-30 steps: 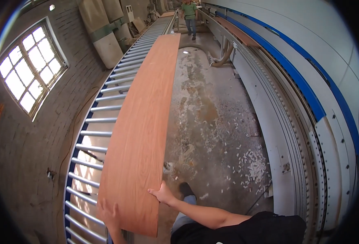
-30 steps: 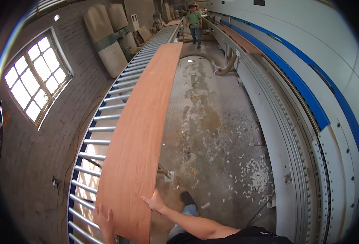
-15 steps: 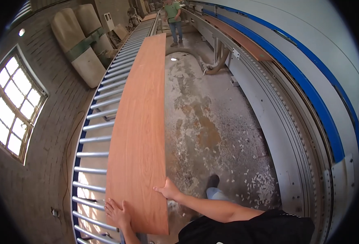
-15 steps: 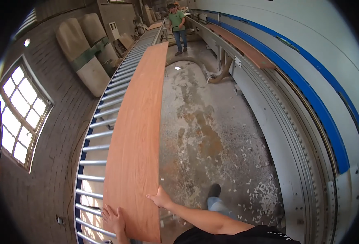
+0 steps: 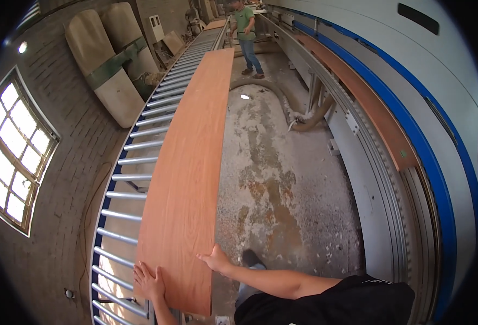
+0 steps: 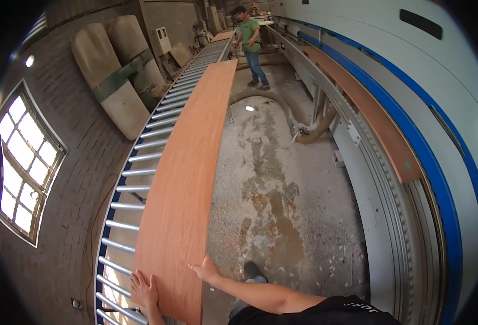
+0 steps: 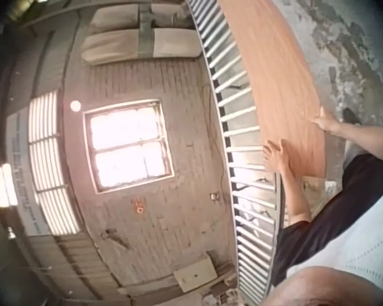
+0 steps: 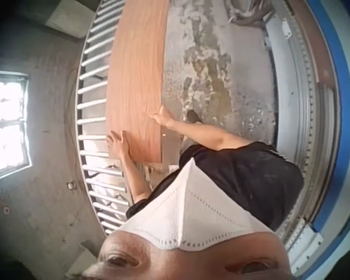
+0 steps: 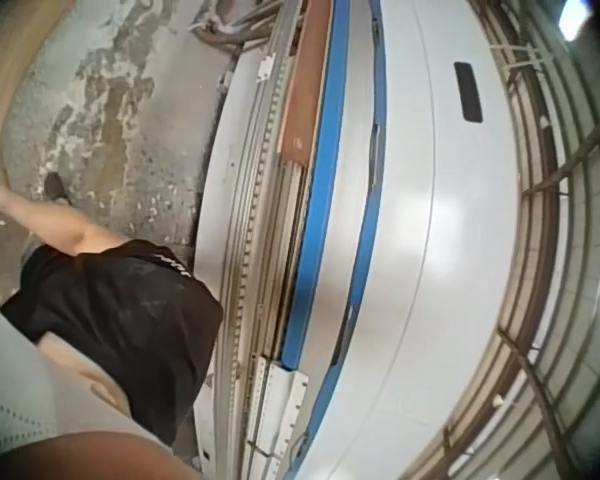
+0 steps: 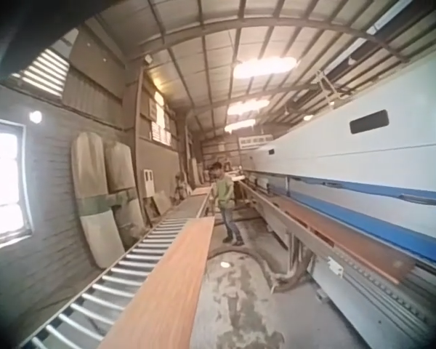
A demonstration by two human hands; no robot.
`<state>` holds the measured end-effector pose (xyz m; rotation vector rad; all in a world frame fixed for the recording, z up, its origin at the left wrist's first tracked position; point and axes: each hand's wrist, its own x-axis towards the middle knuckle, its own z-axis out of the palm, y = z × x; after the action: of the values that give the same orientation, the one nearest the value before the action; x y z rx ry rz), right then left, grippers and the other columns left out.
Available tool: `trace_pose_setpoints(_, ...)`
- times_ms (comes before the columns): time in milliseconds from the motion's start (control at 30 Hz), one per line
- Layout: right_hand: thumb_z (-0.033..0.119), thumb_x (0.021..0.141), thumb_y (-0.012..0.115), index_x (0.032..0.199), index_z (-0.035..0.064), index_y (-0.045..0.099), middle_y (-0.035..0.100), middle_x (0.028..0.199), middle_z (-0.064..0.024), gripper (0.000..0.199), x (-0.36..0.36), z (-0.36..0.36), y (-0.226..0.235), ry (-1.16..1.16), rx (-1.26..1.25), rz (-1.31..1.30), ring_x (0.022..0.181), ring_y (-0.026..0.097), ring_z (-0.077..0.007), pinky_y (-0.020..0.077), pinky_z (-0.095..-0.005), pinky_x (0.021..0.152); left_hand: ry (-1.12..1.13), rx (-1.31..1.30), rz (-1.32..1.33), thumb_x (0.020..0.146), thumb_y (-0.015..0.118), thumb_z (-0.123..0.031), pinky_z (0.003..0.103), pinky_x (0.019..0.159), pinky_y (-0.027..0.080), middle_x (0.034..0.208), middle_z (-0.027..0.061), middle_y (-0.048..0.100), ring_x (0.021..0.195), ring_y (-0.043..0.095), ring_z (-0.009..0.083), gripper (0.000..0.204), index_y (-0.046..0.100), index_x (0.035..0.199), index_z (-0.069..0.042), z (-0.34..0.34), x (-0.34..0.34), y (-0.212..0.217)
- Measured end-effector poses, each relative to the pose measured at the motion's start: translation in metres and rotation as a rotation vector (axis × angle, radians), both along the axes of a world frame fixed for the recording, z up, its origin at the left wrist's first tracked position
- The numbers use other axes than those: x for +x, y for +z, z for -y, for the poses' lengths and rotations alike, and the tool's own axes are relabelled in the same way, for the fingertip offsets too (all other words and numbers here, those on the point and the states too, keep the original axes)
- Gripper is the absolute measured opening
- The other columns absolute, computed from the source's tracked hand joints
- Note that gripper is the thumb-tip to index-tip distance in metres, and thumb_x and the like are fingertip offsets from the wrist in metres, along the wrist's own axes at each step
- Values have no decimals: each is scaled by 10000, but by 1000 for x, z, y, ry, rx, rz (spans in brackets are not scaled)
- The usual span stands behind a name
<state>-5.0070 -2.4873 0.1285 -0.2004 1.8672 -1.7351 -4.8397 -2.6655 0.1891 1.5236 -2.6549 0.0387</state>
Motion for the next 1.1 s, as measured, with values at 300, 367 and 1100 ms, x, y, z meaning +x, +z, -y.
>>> trace_pose_setpoints(300, 205, 758, 728, 1137, -44, 408, 579, 894, -100, 555, -292, 50, 39, 49, 0, 166, 678, 554, -130, 447, -286, 471, 0, 39, -35, 845, 500, -506, 457, 1113, 135, 1469, 197, 224, 1362, 183, 361, 740, 285, 1416, -88, 59, -285, 2)
trace_pose_setpoints(367, 204, 760, 727, 1134, -41, 409, 580, 888, -98, 549, -353, 60, 31, 5, -43, 147, 681, 555, -131, 450, -287, 481, -40, 1, -43, 839, 515, -500, 466, 1107, 146, 1458, 214, 241, 1354, 194, 374, 742, 297, 1409, -78, 70, -345, 0)
trace_pose_setpoints(1100, 273, 746, 709, 1054, -100, 439, 628, 801, -166, 554, -1016, 206, 6, 68, 54, 38, 703, 635, -264, 497, -368, 619, -82, -64, -643, 812, 607, -242, 414, 991, 341, 1323, 203, 419, 1204, 400, 356, 485, 501, 1235, -29, 172, -937, -40)
